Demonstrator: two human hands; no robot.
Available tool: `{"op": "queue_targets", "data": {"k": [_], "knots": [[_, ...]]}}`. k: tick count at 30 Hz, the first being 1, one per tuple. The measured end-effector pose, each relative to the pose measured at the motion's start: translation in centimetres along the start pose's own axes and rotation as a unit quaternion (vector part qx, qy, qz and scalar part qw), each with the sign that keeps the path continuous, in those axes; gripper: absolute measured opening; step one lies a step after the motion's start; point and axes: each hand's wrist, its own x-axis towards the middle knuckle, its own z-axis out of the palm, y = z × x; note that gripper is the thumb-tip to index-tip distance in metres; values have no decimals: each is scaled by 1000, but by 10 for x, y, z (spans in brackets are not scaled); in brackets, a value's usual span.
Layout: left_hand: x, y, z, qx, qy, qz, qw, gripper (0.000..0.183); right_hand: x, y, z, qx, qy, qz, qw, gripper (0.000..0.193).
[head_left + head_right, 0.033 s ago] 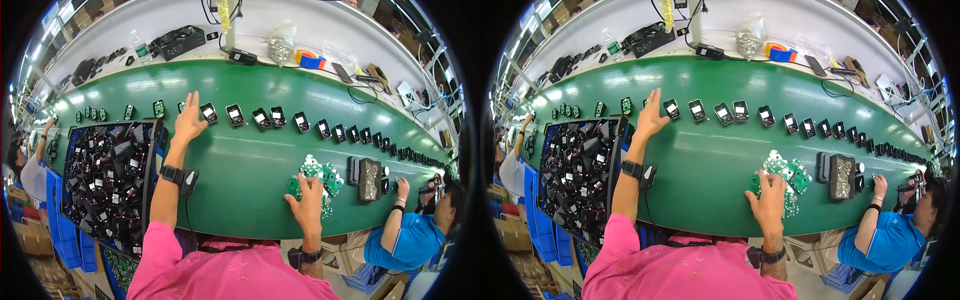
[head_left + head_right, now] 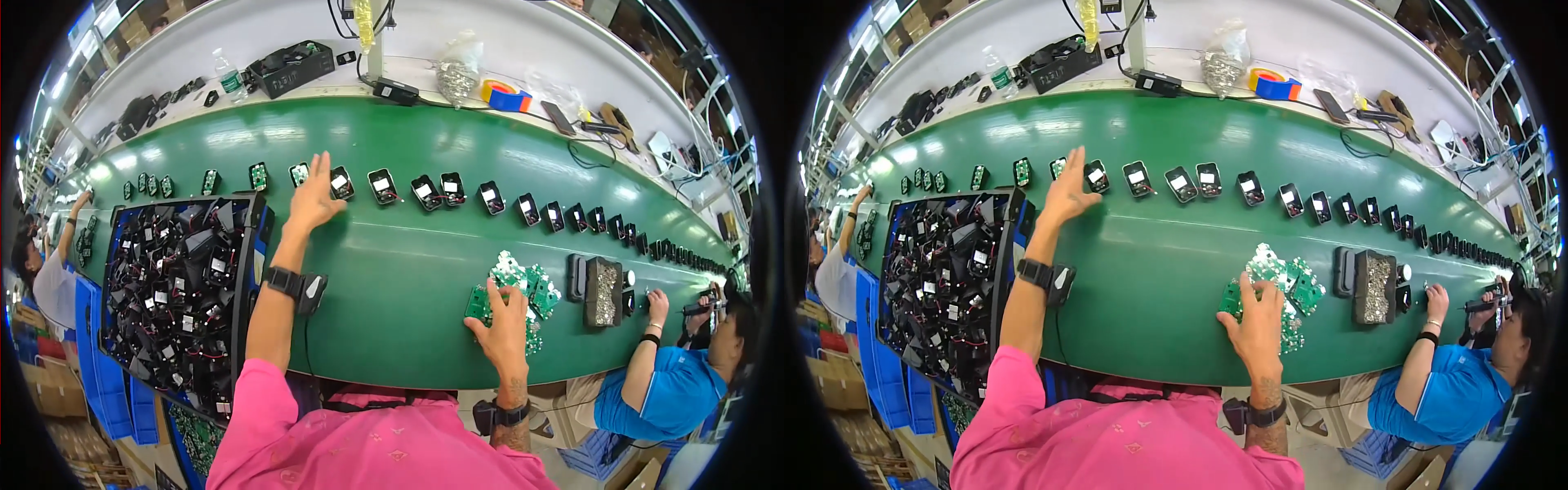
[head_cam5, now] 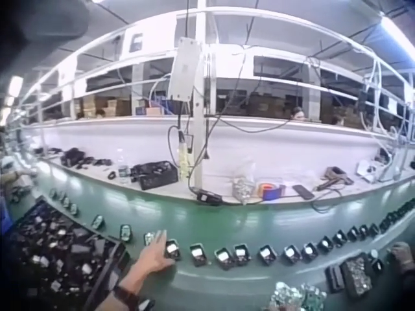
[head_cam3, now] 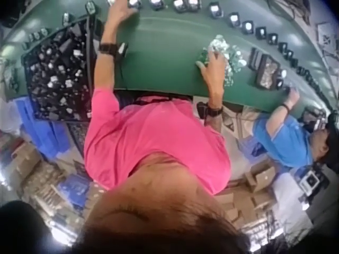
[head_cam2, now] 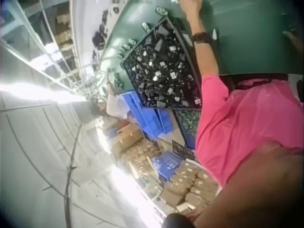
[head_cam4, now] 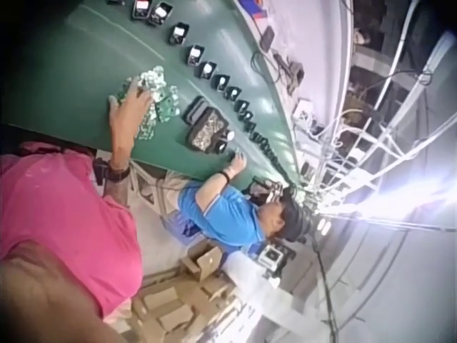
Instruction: The person picks up a circuit board and a black plastic housing, fits the board into the housing by hand, and places the assembled unit onto the green conveyor belt. This process is repeated for several units throughout the video.
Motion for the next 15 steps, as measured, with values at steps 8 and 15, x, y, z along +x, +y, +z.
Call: {"op": "queue_targets", "data": {"k": [8, 15], "knots": [[-27, 22, 19, -113, 85, -54, 988, 88, 1, 23, 9, -17, 48, -131, 990, 28], [-140, 96, -5, -150, 84, 113, 979, 85, 4, -20, 8, 542, -66, 77, 834, 23]]}}
